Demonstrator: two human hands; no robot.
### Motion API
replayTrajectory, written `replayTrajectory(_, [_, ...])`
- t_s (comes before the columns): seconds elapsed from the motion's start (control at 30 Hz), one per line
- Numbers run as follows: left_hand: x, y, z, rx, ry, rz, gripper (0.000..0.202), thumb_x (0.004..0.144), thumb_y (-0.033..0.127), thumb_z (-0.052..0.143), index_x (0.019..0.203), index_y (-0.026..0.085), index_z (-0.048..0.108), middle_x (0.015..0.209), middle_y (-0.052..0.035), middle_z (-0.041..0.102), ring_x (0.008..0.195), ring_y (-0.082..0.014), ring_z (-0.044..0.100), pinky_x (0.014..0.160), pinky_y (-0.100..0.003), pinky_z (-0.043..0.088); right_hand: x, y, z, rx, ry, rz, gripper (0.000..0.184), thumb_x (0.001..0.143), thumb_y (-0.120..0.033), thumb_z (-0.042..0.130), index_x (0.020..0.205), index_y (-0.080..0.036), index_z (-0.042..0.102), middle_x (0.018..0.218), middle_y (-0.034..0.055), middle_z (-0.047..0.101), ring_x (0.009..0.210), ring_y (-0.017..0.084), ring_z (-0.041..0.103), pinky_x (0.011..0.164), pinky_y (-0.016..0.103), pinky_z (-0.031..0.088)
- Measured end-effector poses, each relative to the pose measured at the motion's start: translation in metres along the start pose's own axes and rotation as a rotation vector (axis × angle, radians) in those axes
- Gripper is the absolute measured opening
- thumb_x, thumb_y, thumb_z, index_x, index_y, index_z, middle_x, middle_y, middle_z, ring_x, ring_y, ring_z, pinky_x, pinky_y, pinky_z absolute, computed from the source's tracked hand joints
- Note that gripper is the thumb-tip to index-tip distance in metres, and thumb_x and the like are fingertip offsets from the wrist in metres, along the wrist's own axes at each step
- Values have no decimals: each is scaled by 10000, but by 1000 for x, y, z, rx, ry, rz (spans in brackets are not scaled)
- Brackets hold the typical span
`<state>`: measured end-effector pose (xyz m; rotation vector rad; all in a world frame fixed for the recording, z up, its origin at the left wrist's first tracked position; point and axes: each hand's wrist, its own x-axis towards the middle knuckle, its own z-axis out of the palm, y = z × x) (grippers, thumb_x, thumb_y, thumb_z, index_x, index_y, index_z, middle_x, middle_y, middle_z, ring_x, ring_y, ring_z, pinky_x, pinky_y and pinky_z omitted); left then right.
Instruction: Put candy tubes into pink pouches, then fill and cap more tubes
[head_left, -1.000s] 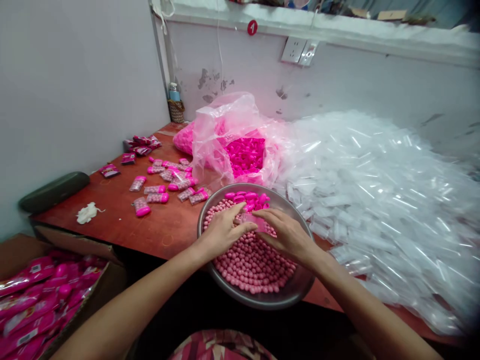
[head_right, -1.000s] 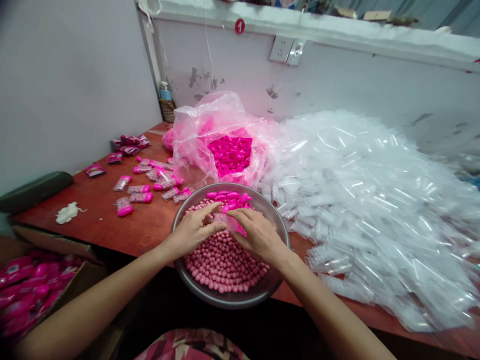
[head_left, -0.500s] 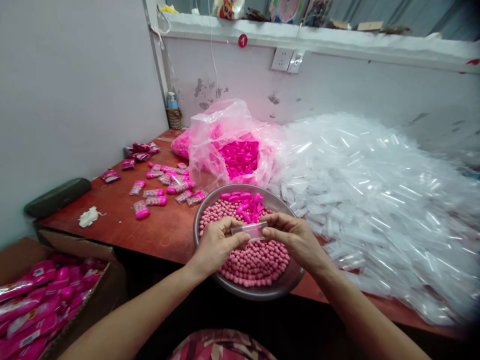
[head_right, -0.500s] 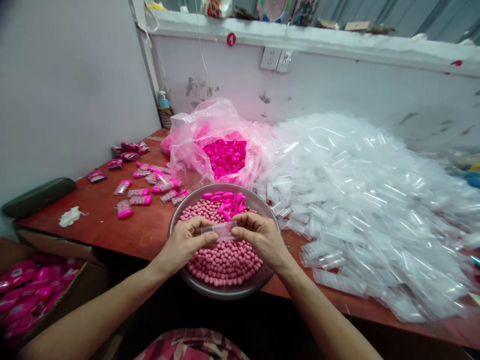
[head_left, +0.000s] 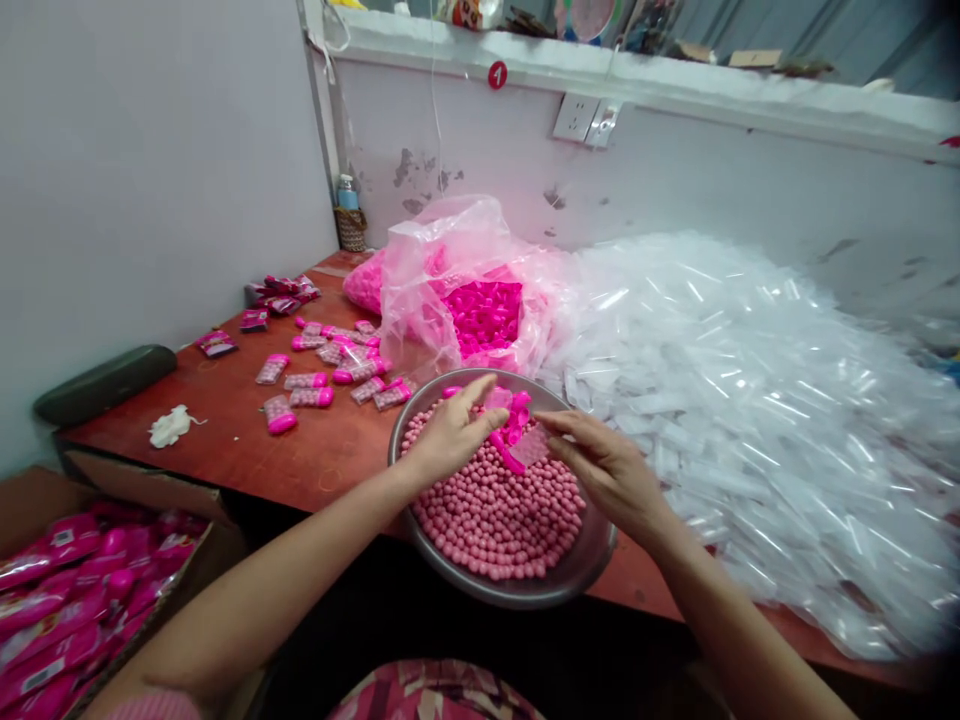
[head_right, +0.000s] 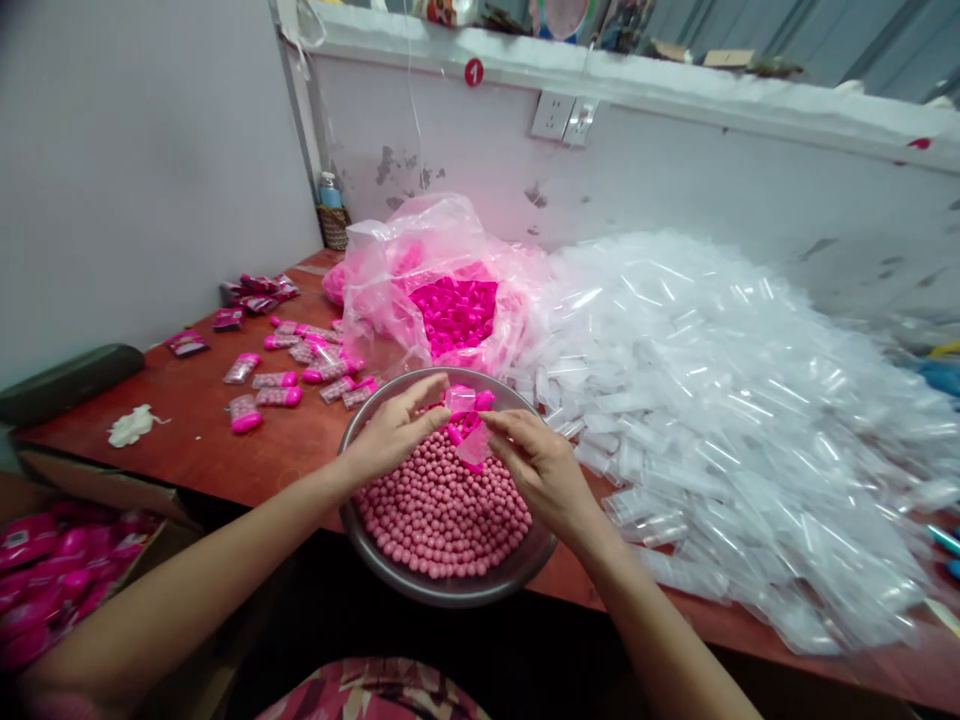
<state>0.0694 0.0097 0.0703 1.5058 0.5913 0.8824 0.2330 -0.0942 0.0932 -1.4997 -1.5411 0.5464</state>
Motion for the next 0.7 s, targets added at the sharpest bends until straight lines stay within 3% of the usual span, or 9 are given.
replayTrajectory(0.07, [-10, -1, 5, -21, -93, -59, 285, 736, 295, 610, 975, 140, 622, 953, -81, 644, 904, -214, 601, 792, -330, 490, 2, -1, 9, 150, 56, 67, 296, 760, -280, 618, 1054, -245, 606, 958, 40, 612, 906, 204, 553, 841, 382, 438])
replayTrajectory(0.13, [-21, -1, 8, -127, -84, -124, 228, 735, 288, 603, 879, 113, 633, 804, -58, 645, 731, -175, 620, 692, -304, 516, 2, -1, 22, 369, 99, 161, 359, 715, -279, 667, 1060, -245, 574, 935, 25, 616, 872, 188, 562, 798, 350, 460])
replayTrajectory(0.2, [-29, -2, 8, -191, -35, -143, 215, 731, 274, 605, 864, 107, 631, 772, -44, 639, 689, -154, 615, 679, -289, 516, 2, 1, 35, 530, 71, 228, 322, 696, -270, 686, 998, -222, 584, 897, 17, 617, 839, 172, 565, 777, 320, 463])
replayTrajectory(0.3, [-35, 0, 1, -63, -56, -109, 208, 740, 267, 595, 880, 125, 656, 803, -51, 660, 742, -174, 620, 703, -289, 512, -1, 4, 44, 573, -24, 244, 194, 745, -283, 636, 913, -194, 601, 861, 17, 613, 782, 157, 559, 716, 282, 463])
replayTrajectory(0.4, [-38, -2, -12, 75, 16, -68, 260, 747, 274, 593, 973, 161, 655, 950, -64, 661, 849, -200, 619, 761, -304, 511, -2, 8, 32, 206, -122, 129, 169, 795, -296, 571, 936, -206, 597, 808, 16, 610, 720, 160, 548, 639, 269, 449])
replayTrajectory(0.53, [-39, -11, -24, -33, 139, -92, 287, 773, 289, 564, 1004, 130, 628, 953, -79, 656, 780, -186, 639, 735, -330, 539, -1, 14, 18, -729, -433, -121, 134, 808, -175, 510, 827, -178, 643, 789, 83, 630, 753, 218, 554, 623, 298, 423])
replayTrajectory(0.6, [-40, -15, -25, -57, 167, -67, 265, 782, 283, 553, 980, 124, 631, 925, -74, 658, 782, -181, 639, 740, -329, 541, 2, 15, 30, -992, -564, -223, 184, 811, -119, 469, 805, -158, 649, 799, 114, 638, 766, 238, 557, 605, 305, 419])
replayTrajectory(0.7, [-40, -17, -25, -29, 199, 12, 225, 798, 256, 533, 959, 140, 641, 923, -57, 652, 861, -178, 623, 775, -301, 530, 9, 15, 70, -1035, -714, -364, 226, 816, -66, 428, 832, -129, 644, 803, 119, 648, 741, 227, 560, 625, 309, 430])
